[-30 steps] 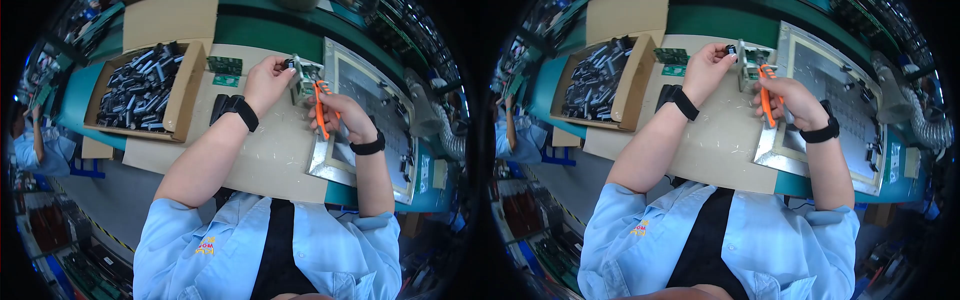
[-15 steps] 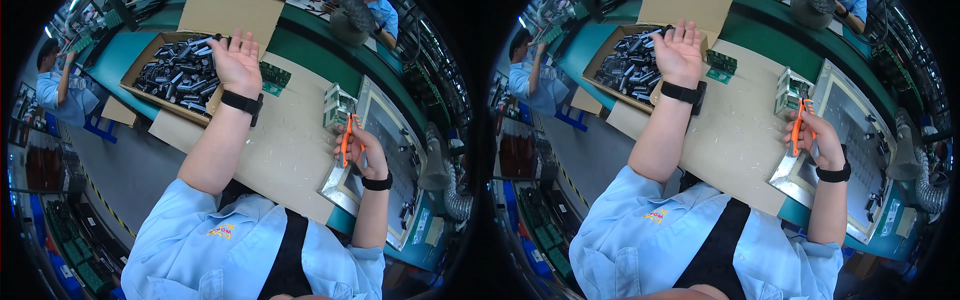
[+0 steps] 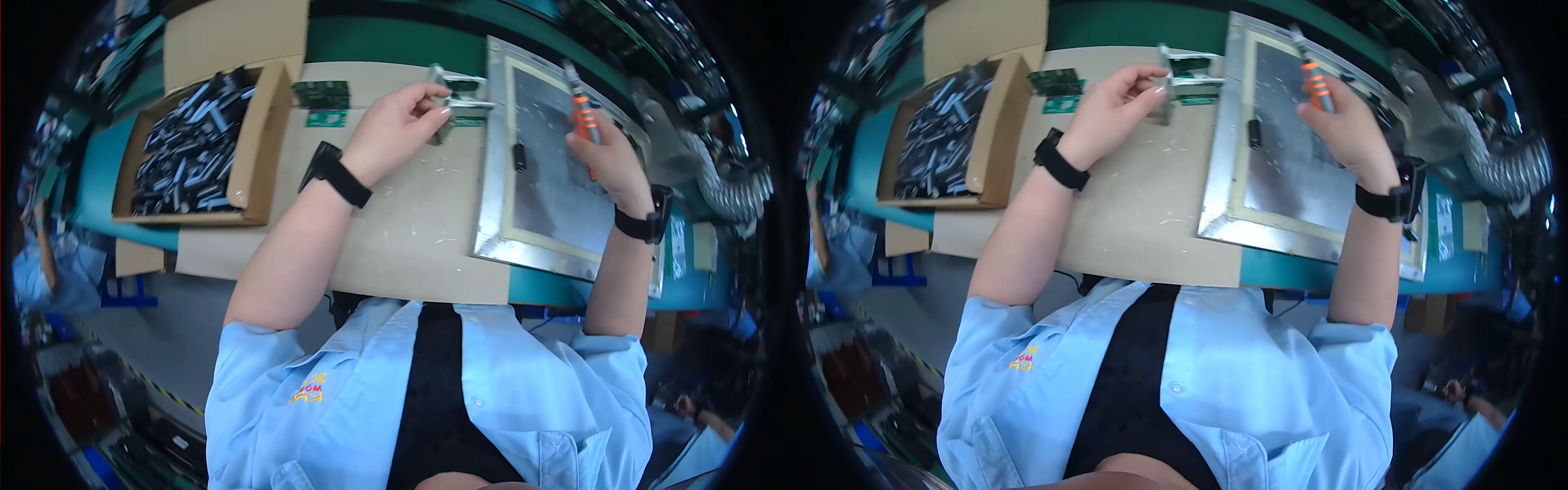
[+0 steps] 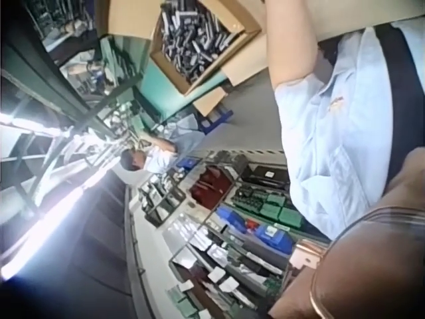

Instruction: Using pliers to trim pins or parts from small electronic circuit boards and arranging them on a metal tray.

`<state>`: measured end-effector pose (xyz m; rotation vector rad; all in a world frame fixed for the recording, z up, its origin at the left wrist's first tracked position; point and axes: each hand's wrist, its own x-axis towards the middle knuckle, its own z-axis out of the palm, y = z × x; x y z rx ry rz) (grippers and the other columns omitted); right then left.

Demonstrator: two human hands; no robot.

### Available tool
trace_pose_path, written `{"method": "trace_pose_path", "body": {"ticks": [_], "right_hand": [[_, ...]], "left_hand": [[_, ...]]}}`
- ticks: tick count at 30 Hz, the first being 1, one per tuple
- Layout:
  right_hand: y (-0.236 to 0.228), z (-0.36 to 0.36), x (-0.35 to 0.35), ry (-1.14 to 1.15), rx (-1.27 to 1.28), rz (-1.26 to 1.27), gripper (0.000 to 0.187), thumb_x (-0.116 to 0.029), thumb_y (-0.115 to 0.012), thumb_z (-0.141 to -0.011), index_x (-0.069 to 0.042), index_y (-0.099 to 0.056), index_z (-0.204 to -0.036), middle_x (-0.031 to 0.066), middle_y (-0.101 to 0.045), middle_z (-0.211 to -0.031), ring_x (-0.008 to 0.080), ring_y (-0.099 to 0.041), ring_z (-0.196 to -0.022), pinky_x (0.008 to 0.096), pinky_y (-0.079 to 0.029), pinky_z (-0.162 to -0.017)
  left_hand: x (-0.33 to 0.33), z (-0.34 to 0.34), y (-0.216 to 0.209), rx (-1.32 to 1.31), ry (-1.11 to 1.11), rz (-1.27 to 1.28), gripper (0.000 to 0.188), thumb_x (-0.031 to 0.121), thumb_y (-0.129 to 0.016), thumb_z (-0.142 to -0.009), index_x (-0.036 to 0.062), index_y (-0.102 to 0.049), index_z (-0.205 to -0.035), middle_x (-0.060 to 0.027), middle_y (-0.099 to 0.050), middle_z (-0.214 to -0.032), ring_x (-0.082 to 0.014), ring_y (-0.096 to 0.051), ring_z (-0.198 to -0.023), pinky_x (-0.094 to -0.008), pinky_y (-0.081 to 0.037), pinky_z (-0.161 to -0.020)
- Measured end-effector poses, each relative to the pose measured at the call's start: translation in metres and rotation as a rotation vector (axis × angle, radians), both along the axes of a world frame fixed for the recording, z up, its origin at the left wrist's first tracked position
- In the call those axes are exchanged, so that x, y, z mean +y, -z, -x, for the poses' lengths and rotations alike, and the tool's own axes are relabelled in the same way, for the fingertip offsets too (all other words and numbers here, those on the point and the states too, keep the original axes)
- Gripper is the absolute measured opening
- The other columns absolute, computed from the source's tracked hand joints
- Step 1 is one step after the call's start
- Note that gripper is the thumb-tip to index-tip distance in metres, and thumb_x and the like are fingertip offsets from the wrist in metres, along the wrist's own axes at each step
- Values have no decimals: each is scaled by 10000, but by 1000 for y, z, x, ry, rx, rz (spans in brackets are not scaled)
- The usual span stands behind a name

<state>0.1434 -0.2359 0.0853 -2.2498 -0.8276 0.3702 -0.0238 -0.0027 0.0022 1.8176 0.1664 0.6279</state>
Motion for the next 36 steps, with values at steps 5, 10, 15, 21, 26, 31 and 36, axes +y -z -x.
{"method": "trace_pose_path", "body": {"ticks": [5,10,15,21,26,31,36], "right_hand": [[35,3,-10,42,-206,340,377,-176,-656,-776,-32,-531,-1101,94,-592,-877,206,-559,-804,315,-439,-748],[53,30,21,-22,-245,361,421,-196,-652,-766,-12,-516,-1119,121,-599,-855,225,-566,-799,339,-448,-747],[61,28,26,-24,-345,390,459,-233,-673,-751,-11,-516,-1120,102,-600,-837,194,-585,-771,327,-462,-710],[23,34,30,-133,195,34,411,-226,-665,-776,-16,-528,-1101,49,-599,-833,113,-585,-713,251,-467,-651],[7,52,51,-340,460,-86,403,-239,-660,-807,-9,-518,-1106,19,-594,-828,76,-576,-688,201,-463,-612],[5,53,64,-336,544,-196,420,-260,-656,-823,-11,-503,-1125,27,-607,-842,70,-579,-691,177,-456,-599],[9,52,65,-244,610,-299,404,-244,-639,-837,-18,-498,-1140,43,-621,-872,68,-584,-689,170,-456,-596]], "left_hand": [[-4,-2,-3,80,53,-6,265,156,-580,-851,-5,-587,-1061,-54,-627,-844,-104,-576,-759,-229,-468,-702],[-2,0,-4,46,13,36,255,151,-573,-856,-6,-592,-1055,-53,-633,-850,-104,-578,-763,-230,-465,-711],[1,-1,-1,57,-11,43,235,145,-568,-856,8,-599,-1045,-61,-631,-887,-135,-585,-802,-248,-464,-734],[-12,2,-10,-266,16,-477,253,141,-641,-785,63,-617,-1024,-83,-605,-941,-240,-571,-866,-325,-469,-757],[-25,2,-8,-376,32,-673,296,140,-682,-732,83,-625,-1017,-87,-592,-920,-269,-564,-838,-346,-476,-733],[-21,4,-12,-292,70,-519,301,109,-671,-746,70,-613,-1039,-81,-585,-899,-252,-573,-821,-321,-483,-711],[-12,-3,-5,-177,-7,-260,283,23,-619,-798,34,-586,-1079,-72,-595,-918,-153,-592,-821,-248,-485,-709]]}}
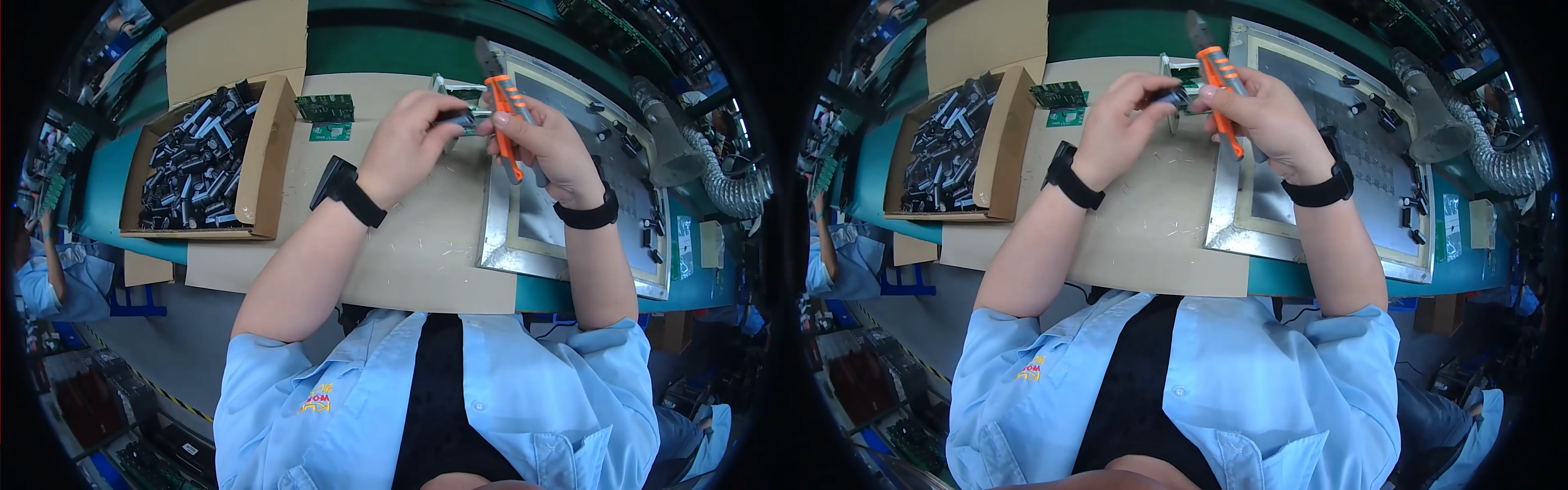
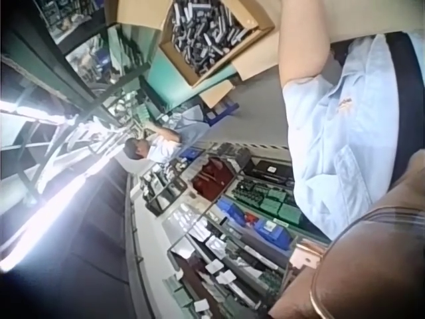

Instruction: Using pliers to trim pins or parts from small electronic circuit boards and arranging them on a metal tray.

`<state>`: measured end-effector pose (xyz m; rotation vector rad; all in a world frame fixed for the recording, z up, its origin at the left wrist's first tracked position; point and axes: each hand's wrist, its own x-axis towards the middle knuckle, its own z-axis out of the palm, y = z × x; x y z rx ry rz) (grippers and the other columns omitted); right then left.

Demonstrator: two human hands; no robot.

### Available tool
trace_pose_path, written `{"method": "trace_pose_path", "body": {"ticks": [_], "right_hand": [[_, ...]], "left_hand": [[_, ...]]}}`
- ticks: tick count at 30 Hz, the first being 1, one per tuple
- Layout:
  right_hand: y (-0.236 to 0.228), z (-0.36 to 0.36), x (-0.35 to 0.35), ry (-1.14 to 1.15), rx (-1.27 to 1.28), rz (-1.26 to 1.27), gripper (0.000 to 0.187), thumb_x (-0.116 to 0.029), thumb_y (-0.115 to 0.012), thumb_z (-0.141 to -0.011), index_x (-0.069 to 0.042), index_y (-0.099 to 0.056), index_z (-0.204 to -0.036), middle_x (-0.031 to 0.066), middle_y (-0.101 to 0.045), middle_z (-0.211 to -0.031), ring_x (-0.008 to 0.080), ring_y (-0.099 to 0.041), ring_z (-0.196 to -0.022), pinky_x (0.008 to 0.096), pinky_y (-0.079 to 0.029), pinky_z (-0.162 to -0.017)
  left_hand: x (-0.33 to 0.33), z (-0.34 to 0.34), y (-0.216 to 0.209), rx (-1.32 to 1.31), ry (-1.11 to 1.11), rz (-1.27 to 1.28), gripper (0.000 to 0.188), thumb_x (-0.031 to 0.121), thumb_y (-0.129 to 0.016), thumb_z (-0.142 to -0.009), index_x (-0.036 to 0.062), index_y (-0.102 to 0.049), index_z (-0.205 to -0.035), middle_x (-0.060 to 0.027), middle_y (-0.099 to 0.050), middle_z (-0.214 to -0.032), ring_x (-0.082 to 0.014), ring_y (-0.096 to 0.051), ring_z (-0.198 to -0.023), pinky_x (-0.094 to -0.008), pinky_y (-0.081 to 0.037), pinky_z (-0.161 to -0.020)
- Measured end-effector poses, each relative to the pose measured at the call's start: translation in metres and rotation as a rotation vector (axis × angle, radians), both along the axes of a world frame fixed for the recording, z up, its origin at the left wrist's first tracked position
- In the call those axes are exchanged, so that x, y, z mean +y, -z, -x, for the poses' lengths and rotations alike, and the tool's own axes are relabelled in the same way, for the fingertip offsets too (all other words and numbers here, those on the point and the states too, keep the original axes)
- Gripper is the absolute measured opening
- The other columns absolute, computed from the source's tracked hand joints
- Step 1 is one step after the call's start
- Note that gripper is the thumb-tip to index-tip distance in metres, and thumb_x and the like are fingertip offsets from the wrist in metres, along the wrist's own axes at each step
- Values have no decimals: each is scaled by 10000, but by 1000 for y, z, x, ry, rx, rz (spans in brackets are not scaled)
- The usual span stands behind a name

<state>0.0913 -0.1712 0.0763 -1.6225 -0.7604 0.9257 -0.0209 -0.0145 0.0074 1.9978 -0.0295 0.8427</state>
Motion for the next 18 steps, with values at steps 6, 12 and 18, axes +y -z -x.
{"method": "trace_pose_path", "body": {"ticks": [6,12,18], "right_hand": [[24,-11,-1,170,-44,-37,395,-227,-625,-844,-24,-495,-1157,55,-624,-920,86,-586,-731,192,-459,-646],[42,-7,8,125,-141,-28,378,-185,-605,-848,-22,-492,-1170,56,-620,-946,100,-583,-764,216,-455,-682],[33,2,4,75,-52,61,400,-211,-585,-848,-17,-487,-1183,57,-617,-948,108,-602,-756,206,-442,-658]], "left_hand": [[9,-14,4,219,-224,341,218,44,-618,-814,-21,-564,-1015,-74,-617,-831,-124,-594,-739,-237,-491,-691],[7,-21,11,170,-261,261,236,38,-646,-786,-25,-560,-996,-76,-627,-793,-119,-592,-693,-238,-491,-655],[13,-23,17,228,-232,317,231,31,-676,-753,-25,-580,-955,-71,-626,-782,-108,-589,-696,-231,-485,-639]]}}
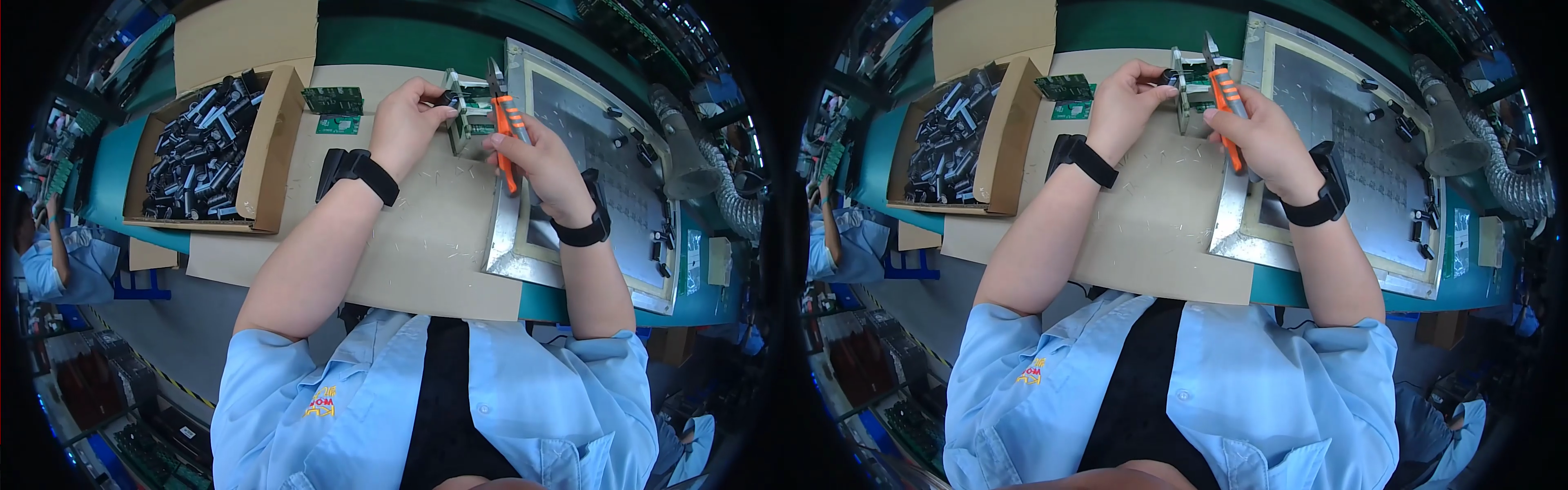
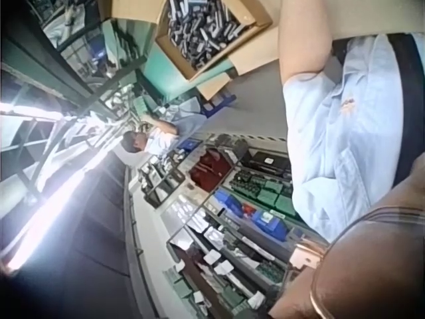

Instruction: Using pliers to trim pins or parts from small electronic circuit boards and arranging them on a metal tray.

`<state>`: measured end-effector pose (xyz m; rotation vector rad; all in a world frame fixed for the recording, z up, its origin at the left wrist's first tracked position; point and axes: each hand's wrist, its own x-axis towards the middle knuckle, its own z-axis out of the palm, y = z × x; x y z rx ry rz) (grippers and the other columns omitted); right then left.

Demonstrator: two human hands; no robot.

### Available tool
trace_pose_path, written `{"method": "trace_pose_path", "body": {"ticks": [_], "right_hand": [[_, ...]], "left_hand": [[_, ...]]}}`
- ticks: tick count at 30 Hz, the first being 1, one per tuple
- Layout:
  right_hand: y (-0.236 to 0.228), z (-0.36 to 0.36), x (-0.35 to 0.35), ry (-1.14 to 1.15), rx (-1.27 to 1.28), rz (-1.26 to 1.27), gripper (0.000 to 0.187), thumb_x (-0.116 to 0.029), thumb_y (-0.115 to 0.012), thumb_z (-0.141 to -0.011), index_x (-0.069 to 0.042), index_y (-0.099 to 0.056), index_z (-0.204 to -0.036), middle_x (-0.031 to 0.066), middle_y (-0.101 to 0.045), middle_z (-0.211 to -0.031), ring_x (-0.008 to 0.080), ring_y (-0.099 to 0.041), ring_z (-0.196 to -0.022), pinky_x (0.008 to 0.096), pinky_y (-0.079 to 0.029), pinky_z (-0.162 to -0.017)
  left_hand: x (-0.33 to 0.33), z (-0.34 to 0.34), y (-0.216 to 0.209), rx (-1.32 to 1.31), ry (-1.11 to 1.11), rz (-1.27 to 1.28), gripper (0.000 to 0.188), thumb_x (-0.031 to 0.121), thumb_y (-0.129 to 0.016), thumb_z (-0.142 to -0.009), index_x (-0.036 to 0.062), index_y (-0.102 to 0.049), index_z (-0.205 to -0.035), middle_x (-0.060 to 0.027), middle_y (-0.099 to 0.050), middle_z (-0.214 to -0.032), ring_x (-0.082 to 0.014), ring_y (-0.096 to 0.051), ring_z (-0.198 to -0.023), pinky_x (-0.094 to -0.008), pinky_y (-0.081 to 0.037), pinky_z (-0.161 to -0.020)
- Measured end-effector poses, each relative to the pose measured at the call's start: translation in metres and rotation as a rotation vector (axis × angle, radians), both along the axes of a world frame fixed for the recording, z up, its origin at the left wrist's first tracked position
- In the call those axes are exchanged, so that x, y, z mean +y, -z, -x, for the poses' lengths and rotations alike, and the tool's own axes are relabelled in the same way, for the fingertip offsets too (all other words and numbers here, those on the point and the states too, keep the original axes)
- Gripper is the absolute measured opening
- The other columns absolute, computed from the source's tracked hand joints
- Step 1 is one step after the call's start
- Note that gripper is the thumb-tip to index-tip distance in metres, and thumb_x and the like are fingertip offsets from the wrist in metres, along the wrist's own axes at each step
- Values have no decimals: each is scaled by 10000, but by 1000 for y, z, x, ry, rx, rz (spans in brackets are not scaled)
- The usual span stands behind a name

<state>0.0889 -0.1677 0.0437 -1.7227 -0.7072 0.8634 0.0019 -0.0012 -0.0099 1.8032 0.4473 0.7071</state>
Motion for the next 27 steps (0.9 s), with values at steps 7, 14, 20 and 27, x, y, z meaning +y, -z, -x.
{"method": "trace_pose_path", "body": {"ticks": [7,14,20,27], "right_hand": [[-13,-3,-7,-101,128,196,343,-240,-558,-853,-15,-518,-1108,62,-629,-912,119,-631,-777,179,-435,-604],[-17,-4,-9,-100,165,283,278,-228,-545,-854,-14,-533,-1031,84,-635,-908,144,-647,-771,212,-493,-605],[-17,-5,-7,-147,147,291,272,-225,-547,-853,-4,-525,-1009,92,-638,-905,154,-650,-767,229,-510,-627],[-17,0,3,-132,54,298,232,-218,-545,-859,-3,-534,-945,64,-626,-820,126,-625,-671,219,-483,-570]], "left_hand": [[-1,-2,-1,1,-5,43,205,29,-684,-747,-27,-593,-922,-77,-630,-787,-110,-592,-693,-230,-483,-635],[-4,-1,-6,61,-21,37,238,73,-705,-751,-15,-611,-951,-52,-645,-786,-82,-585,-690,-214,-479,-651],[-2,-1,-3,50,-18,28,228,77,-705,-750,-12,-616,-940,-48,-640,-772,-81,-587,-694,-209,-475,-643],[-3,-2,-1,56,-38,-31,225,79,-703,-745,-17,-611,-926,-67,-639,-777,-103,-582,-677,-226,-474,-631]]}}
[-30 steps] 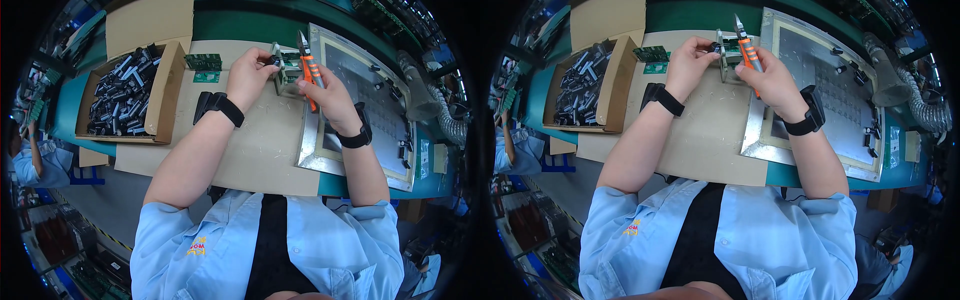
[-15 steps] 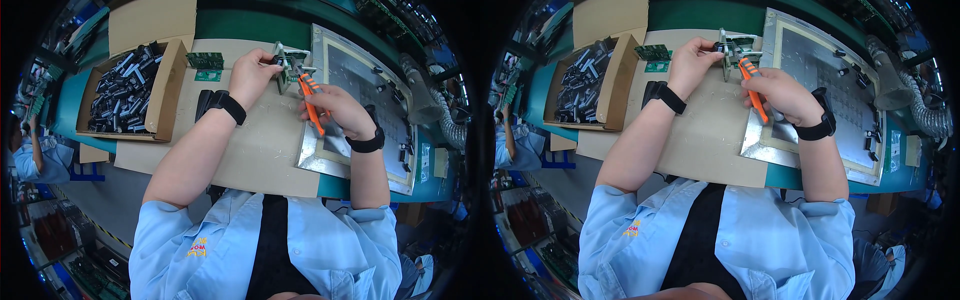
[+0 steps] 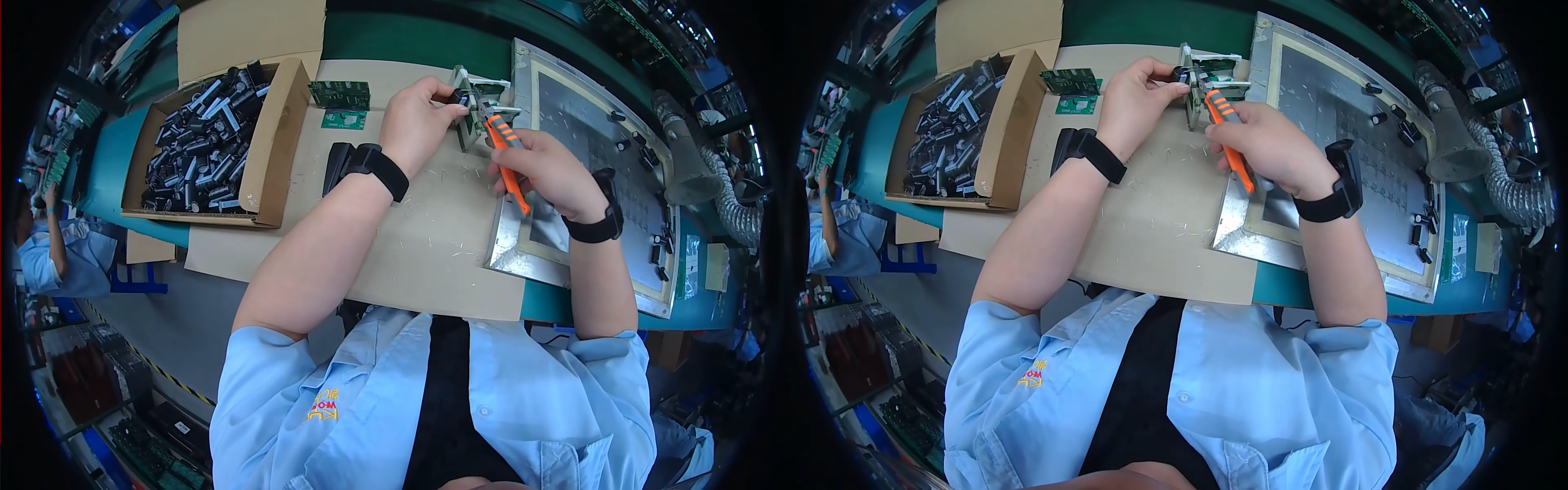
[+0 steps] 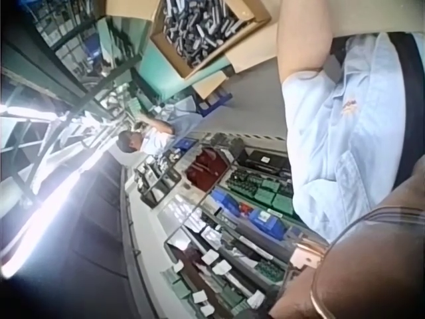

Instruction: Using pliers to trim pins or parts from small electronic circuit boards and arranging them on a metal tray.

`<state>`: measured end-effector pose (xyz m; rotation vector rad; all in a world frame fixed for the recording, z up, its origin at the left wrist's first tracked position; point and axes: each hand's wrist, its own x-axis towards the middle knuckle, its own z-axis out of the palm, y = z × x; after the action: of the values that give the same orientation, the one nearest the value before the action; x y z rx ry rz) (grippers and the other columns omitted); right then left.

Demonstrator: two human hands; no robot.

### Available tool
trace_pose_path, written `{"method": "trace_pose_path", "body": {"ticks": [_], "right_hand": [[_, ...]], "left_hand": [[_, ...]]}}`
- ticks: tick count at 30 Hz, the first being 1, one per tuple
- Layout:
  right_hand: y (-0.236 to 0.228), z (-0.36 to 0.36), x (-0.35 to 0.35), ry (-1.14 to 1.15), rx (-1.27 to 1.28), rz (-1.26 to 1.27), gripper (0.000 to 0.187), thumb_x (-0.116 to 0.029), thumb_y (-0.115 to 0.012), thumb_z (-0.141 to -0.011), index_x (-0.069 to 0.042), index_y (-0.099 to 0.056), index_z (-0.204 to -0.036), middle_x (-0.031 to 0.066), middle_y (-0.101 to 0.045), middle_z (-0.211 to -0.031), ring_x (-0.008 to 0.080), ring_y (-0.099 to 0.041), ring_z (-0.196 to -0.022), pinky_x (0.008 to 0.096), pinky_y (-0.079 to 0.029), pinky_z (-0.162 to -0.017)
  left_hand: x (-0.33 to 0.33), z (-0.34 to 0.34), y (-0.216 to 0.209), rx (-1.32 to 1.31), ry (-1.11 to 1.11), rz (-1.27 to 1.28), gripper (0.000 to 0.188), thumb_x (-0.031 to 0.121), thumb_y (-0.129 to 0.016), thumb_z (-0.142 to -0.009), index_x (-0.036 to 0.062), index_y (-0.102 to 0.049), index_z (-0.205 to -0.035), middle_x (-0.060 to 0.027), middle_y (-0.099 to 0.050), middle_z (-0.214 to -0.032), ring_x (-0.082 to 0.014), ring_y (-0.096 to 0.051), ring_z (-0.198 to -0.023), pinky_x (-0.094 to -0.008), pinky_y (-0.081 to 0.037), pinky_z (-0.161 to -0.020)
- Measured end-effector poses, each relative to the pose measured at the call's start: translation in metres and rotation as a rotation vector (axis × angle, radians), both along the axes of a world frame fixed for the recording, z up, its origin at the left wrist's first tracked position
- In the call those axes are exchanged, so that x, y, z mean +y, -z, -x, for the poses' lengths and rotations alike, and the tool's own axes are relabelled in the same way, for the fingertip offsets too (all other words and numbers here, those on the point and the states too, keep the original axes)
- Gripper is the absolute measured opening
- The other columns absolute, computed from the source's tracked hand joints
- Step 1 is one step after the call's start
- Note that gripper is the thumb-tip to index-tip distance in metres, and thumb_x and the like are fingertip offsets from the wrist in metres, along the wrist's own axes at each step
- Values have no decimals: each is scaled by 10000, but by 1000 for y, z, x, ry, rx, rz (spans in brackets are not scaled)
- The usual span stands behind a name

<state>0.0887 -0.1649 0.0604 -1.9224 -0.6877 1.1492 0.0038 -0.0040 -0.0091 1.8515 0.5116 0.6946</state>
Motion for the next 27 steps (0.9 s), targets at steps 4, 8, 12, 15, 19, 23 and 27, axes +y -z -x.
{"method": "trace_pose_path", "body": {"ticks": [4,8,12,15,19,23,27], "right_hand": [[5,1,3,-46,-117,25,209,-218,-543,-864,-13,-545,-904,30,-593,-732,95,-577,-582,210,-458,-530],[6,0,3,-2,-119,28,196,-221,-544,-867,-25,-550,-880,5,-557,-668,75,-537,-535,206,-442,-504],[9,1,2,18,-101,18,196,-229,-549,-868,-33,-546,-868,-4,-543,-647,68,-528,-529,203,-436,-493],[11,1,2,9,-153,24,206,-242,-556,-869,-38,-541,-847,-6,-539,-641,66,-526,-522,204,-432,-484],[12,2,3,13,-151,29,237,-270,-567,-870,-45,-527,-809,-4,-539,-639,64,-518,-507,204,-427,-474],[11,4,3,0,-183,30,259,-288,-572,-872,-52,-514,-780,-2,-538,-632,66,-517,-498,203,-426,-470],[10,7,4,23,-221,36,270,-290,-569,-874,-53,-505,-762,0,-532,-619,68,-518,-496,203,-425,-470]], "left_hand": [[2,-1,4,-5,-14,-42,231,100,-706,-736,-19,-614,-911,-102,-643,-795,-165,-601,-697,-266,-480,-649],[1,0,0,6,-13,-45,233,107,-705,-730,-21,-613,-902,-130,-647,-811,-207,-621,-716,-294,-487,-662],[1,-1,3,3,-14,-57,233,105,-706,-729,-21,-613,-902,-130,-646,-810,-206,-621,-721,-294,-487,-662],[1,-1,5,-2,-11,-56,233,103,-704,-730,-22,-611,-904,-131,-644,-813,-206,-620,-723,-294,-487,-662],[2,-1,6,0,-4,-34,233,98,-699,-736,-22,-607,-913,-133,-642,-818,-203,-619,-722,-292,-488,-662],[1,-1,6,-9,-3,-21,226,90,-701,-738,-17,-606,-912,-101,-630,-797,-160,-585,-698,-269,-478,-645],[0,0,4,-15,-7,-25,214,82,-710,-737,-7,-611,-903,-37,-612,-753,-82,-521,-650,-226,-458,-617]]}}
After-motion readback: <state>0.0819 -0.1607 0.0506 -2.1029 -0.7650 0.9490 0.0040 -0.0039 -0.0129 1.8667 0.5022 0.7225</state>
